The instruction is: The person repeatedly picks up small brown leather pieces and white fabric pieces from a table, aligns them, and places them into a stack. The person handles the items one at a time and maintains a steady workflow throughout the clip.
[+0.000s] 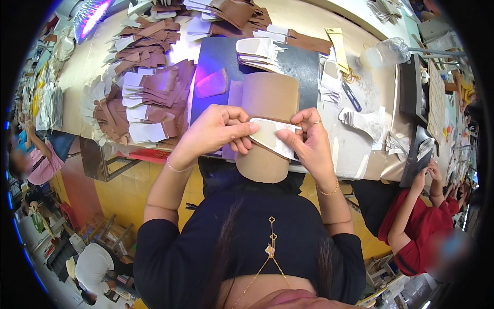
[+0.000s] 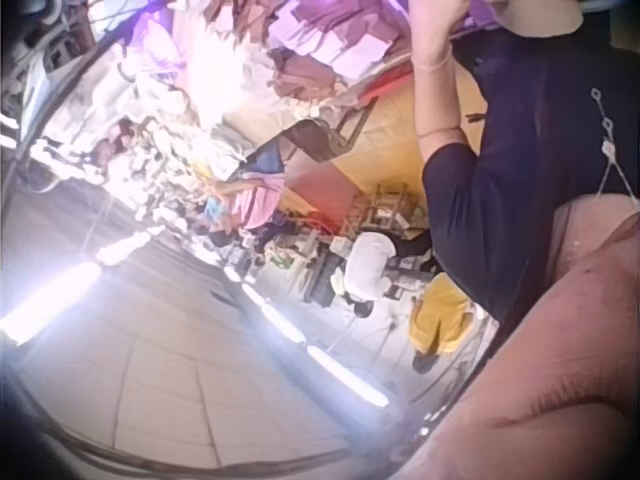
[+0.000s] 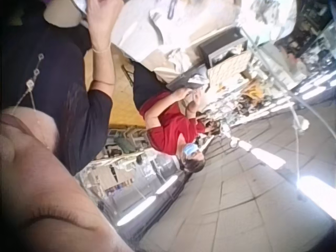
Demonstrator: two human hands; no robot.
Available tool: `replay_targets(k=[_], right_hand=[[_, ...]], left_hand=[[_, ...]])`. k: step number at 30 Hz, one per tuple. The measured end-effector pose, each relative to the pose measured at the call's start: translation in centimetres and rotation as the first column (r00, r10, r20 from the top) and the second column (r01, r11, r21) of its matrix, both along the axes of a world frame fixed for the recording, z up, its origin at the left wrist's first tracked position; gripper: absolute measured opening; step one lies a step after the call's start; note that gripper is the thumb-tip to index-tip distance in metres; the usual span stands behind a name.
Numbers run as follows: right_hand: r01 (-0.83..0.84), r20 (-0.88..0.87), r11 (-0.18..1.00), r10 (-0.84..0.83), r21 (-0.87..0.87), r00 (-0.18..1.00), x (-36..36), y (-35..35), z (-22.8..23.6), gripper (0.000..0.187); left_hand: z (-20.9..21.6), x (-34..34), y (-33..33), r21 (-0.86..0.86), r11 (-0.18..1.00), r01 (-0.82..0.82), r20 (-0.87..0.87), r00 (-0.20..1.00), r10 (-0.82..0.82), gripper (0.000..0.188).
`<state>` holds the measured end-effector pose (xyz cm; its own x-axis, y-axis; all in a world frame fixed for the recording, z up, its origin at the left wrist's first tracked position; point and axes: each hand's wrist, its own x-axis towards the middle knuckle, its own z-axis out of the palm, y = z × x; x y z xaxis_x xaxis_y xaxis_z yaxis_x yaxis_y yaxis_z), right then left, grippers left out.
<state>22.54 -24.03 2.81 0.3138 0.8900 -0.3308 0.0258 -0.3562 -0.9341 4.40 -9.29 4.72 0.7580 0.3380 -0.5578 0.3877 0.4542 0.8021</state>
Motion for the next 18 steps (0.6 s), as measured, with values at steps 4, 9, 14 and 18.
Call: replay_targets(k=[4, 9, 14, 18], right_hand=[[0.112, 0.001, 0.986, -0.113, 0.123, 0.994, -0.4, -0.3, -2.5, 0.033], [0.148, 0.307, 0.953, -0.229, 0.264, 0.924, 1.8, 0.1, 1.0, 0.035], [-0.635, 0.837, 0.75, 0.219, 0.184, 0.502, -2.2, 1.2, 4.5, 0.068], [-0.685, 0.837, 0.721, 0.309, 0.105, 0.452, -3.2, 1.3, 1.7, 0.076]], left_hand=[[-0.4, 0.2, 0.2, 0.027, 0.999, 0.028, -0.006, 1.0, -0.028, 0.023], [-0.3, 0.0, -0.1, 0.069, 0.997, 0.022, 0.003, 1.0, -0.022, 0.023], [-0.9, 0.1, -0.6, 0.197, 0.98, -0.008, 0.169, 0.985, -0.026, 0.024], [-1.5, 0.1, -0.3, 0.203, 0.979, -0.02, 0.247, 0.969, -0.032, 0.023]])
